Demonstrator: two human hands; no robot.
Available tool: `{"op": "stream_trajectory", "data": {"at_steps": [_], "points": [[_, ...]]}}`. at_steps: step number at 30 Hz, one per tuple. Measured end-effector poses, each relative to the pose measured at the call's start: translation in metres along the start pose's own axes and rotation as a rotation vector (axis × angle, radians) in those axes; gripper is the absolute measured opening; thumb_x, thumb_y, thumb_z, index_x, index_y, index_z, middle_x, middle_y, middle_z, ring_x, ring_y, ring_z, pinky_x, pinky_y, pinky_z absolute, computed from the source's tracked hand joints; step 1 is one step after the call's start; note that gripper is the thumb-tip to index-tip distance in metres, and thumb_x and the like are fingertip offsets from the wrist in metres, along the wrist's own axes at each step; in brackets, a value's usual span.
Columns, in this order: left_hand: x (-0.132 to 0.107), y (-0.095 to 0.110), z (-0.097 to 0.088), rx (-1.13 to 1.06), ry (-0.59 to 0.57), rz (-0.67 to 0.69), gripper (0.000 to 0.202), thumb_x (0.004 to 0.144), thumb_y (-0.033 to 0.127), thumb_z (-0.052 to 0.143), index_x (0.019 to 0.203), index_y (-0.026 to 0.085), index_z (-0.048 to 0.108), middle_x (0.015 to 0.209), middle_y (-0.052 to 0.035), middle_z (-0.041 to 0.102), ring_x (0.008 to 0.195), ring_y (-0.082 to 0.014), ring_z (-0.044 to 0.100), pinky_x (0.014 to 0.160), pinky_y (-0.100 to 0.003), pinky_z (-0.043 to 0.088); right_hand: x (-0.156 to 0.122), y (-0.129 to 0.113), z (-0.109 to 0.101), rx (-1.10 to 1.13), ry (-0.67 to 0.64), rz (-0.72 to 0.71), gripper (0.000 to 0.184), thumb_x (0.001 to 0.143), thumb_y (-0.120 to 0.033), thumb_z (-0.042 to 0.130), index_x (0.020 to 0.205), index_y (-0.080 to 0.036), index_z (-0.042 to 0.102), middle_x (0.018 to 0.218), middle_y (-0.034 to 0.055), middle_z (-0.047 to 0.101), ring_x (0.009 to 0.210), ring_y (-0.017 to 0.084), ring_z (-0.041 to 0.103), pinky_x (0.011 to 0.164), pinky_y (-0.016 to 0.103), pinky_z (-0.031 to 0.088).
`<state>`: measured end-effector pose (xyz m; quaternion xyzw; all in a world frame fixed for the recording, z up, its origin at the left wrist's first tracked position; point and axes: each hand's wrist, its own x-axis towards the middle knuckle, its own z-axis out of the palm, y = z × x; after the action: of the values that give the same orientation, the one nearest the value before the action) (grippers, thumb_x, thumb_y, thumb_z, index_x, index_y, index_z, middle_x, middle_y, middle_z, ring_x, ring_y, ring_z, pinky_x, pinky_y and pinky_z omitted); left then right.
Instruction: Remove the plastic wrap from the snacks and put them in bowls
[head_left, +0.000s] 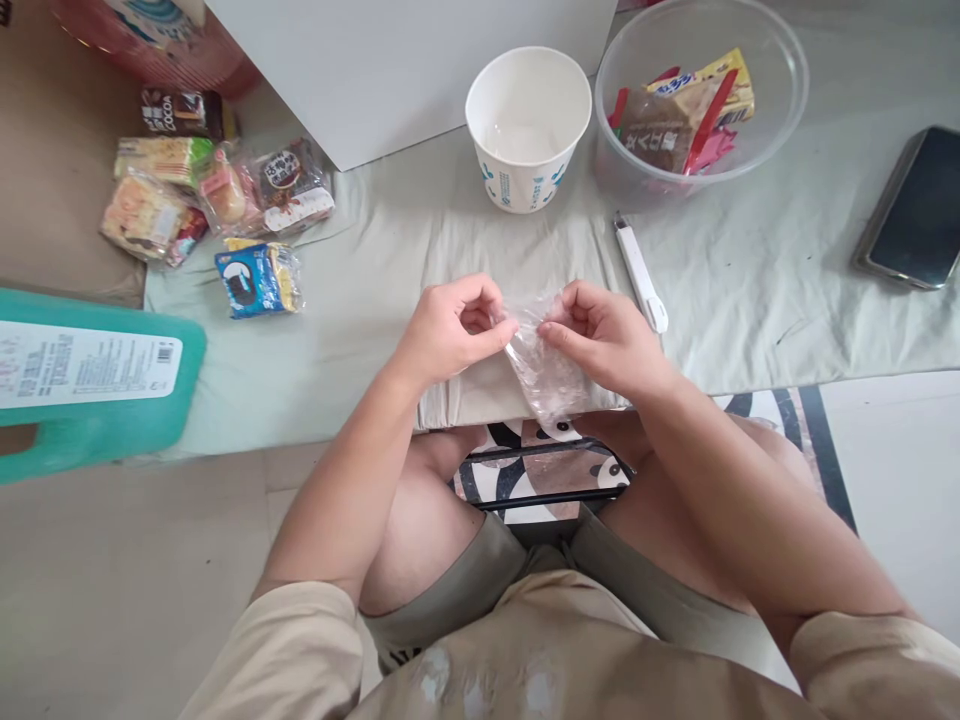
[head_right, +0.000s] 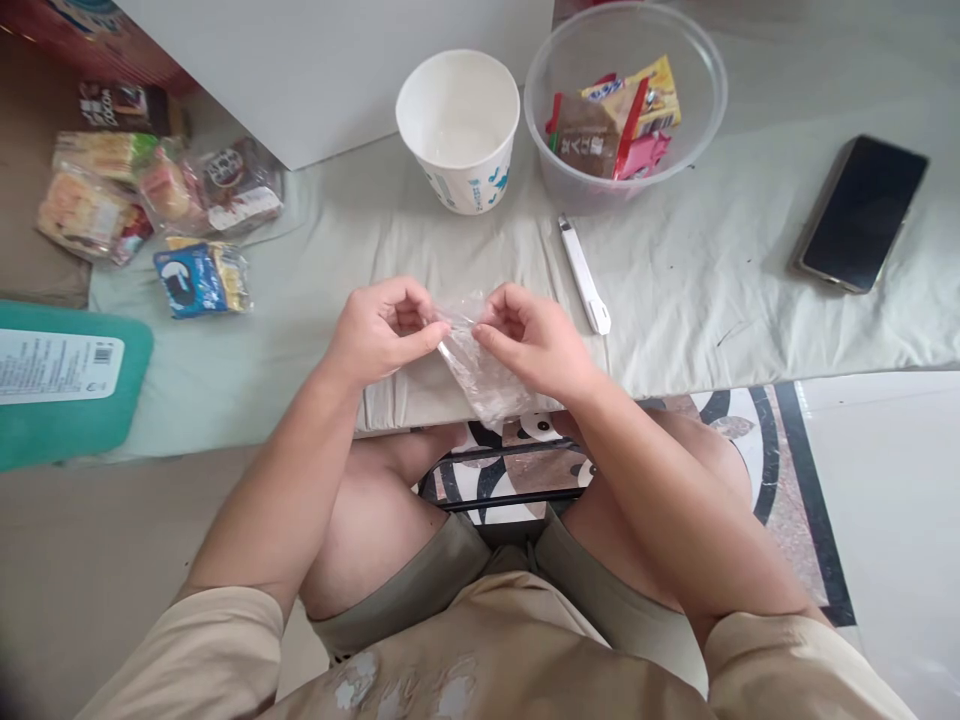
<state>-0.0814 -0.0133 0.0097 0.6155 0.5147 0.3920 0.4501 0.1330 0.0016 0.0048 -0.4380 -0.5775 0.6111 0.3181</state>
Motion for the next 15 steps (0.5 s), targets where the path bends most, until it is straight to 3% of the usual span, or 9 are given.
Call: {"op": "stream_trajectory", "data": {"at_steps": [3, 7, 11, 13, 15], "points": [[0.0, -0.003, 0.0, -0.121, 0.044, 0.01, 0.035, 0.073, 0.028, 0.079, 0.097, 0.024, 0.053, 0.077, 0.004, 0.065, 0.068, -0.0124, 0.067, 0.063, -0.025, 0.056, 0.0, 0.0, 0.001, 0.103, -0.054, 0.087, 0.048, 0.074, -0.042, 0.086, 0.107, -0.024, 0.057, 0.078, -0.0028, 0.066, 0.069, 0.014, 0.063, 0.062, 0.028, 0.047], [0.002, -0.006, 0.002, -0.266, -0.003, -0.046, 0.059, 0.076, 0.035, 0.083, 0.126, 0.029, 0.052, 0.095, 0.0004, 0.075, 0.085, -0.0164, 0.075, 0.077, -0.03, 0.062, 0.002, -0.002, 0.002, 0.057, -0.064, 0.057, 0.032, 0.076, -0.042, 0.082, 0.085, -0.02, 0.061, 0.074, -0.0017, 0.061, 0.068, 0.012, 0.057, 0.063, 0.027, 0.046], [0.004, -0.006, 0.012, -0.299, -0.112, -0.138, 0.033, 0.077, 0.039, 0.083, 0.099, 0.019, 0.068, 0.091, -0.0041, 0.078, 0.093, -0.0218, 0.077, 0.081, -0.032, 0.063, 0.002, -0.004, 0.001, 0.02, 0.047, -0.075, 0.03, 0.081, -0.045, 0.078, 0.083, -0.02, 0.061, 0.077, -0.0009, 0.061, 0.073, 0.013, 0.057, 0.065, 0.028, 0.046], [0.004, -0.006, 0.015, -0.256, -0.084, -0.153, 0.024, 0.078, 0.037, 0.081, 0.09, 0.018, 0.07, 0.085, -0.0035, 0.077, 0.083, -0.0193, 0.076, 0.073, -0.03, 0.062, 0.001, -0.003, 0.0, -0.079, 0.075, -0.121, 0.029, 0.083, -0.045, 0.077, 0.08, -0.021, 0.06, 0.073, -0.0015, 0.058, 0.069, 0.013, 0.053, 0.061, 0.028, 0.043], [0.004, -0.008, 0.017, -0.217, -0.04, -0.142, 0.021, 0.081, 0.039, 0.078, 0.092, 0.021, 0.072, 0.074, 0.0003, 0.072, 0.066, -0.0149, 0.069, 0.06, -0.027, 0.056, 0.0, -0.001, -0.002, -0.191, 0.105, -0.151, 0.029, 0.085, -0.042, 0.075, 0.075, -0.022, 0.057, 0.066, -0.0026, 0.053, 0.063, 0.012, 0.047, 0.057, 0.028, 0.037]]}}
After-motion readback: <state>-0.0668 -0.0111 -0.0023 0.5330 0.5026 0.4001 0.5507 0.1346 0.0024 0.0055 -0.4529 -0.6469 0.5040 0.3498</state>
